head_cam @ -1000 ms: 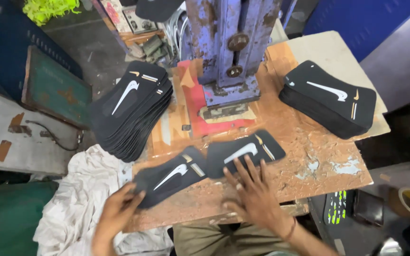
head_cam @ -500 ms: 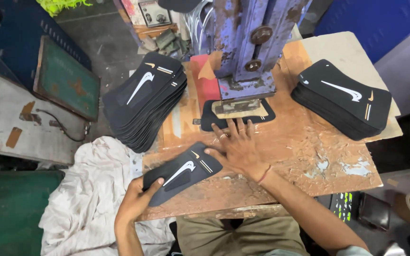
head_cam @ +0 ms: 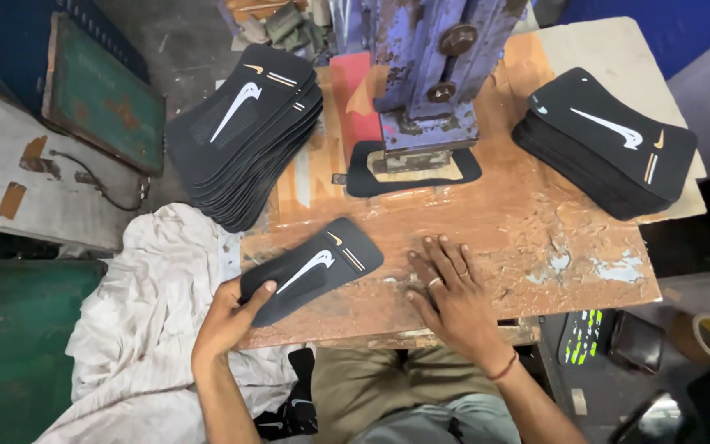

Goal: Embossing or heat-pressing logos onto black material pieces using a manual machine.

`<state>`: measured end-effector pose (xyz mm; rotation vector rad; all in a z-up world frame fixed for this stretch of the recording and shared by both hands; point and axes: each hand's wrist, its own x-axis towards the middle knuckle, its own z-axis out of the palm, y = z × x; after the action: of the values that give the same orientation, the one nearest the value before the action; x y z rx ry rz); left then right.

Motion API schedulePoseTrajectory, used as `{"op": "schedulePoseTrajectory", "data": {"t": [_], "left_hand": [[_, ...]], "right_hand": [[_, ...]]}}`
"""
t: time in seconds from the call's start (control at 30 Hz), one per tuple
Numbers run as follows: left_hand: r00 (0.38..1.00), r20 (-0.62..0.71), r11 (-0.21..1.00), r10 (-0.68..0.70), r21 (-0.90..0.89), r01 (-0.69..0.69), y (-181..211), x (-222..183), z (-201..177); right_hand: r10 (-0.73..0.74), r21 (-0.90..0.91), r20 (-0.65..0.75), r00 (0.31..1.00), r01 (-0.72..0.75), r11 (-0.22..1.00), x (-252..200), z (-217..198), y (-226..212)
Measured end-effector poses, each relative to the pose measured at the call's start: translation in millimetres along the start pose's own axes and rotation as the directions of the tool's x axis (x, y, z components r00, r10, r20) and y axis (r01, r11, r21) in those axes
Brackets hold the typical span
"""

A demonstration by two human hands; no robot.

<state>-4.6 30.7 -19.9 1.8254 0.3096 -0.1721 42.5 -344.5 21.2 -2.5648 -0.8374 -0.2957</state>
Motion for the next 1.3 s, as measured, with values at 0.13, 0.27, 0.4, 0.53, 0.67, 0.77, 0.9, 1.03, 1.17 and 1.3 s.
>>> {"op": "schedulePoseTrajectory", "data": {"t": [0.13, 0.27, 0.4, 0.53, 0.67, 0.77, 0.9, 1.03, 1.17, 1.3], "left_hand": [[0.998, -0.025, 0.997, 0.050, -0.055, -0.051, 9, -2, 2], [0.998, -0.047, 0.998, 0.040, -0.049, -0.043, 10, -5, 2], [0.992, -0.091, 0.995, 0.085, -0.035, -0.088, 21, -13, 9], [0.910, -0.345, 0.972, 0.230, 0.044, -0.229, 65, 5, -6], [0.646, -0.522, 0.810, 0.557, 0.169, -0.562, 155, 55, -38], [0.577, -0.470, 0.728, 0.668, 0.249, -0.639, 166, 110, -59], [0.598, -0.435, 0.738, 0.673, 0.344, -0.580, 175, 97, -40], [0.463, -0.559, 0.723, 0.688, 0.478, -0.499, 144, 39, 10], [0.638, -0.401, 0.754, 0.657, 0.348, -0.558, 119, 10, 66], [0.833, -0.284, 0.872, 0.475, 0.275, -0.404, 84, 25, 99]], "right_hand": [[0.007, 0.014, -0.033, 0.999, -0.006, 1.000, 1, 0, -1], [0.005, -0.003, -0.050, 0.999, -0.005, 1.000, 3, 2, 0], [0.014, -0.019, -0.047, 0.999, -0.015, 1.000, 1, 0, -1], [0.001, 0.006, -0.090, 0.996, -0.001, 1.000, 4, 0, -2], [-0.010, -0.016, -0.070, 0.998, 0.009, 1.000, 4, -3, -3], [0.000, -0.002, -0.071, 0.997, 0.000, 1.000, 3, -3, -3], [-0.011, -0.024, -0.080, 0.997, 0.009, 1.000, -2, -5, 20], [-0.002, -0.324, -0.205, 0.979, -0.066, 0.944, 18, -53, 92], [0.152, -0.358, -0.448, 0.881, -0.333, 0.872, 61, -127, 155], [0.276, -0.295, -0.280, 0.920, -0.356, 0.887, 61, -125, 150]]}}
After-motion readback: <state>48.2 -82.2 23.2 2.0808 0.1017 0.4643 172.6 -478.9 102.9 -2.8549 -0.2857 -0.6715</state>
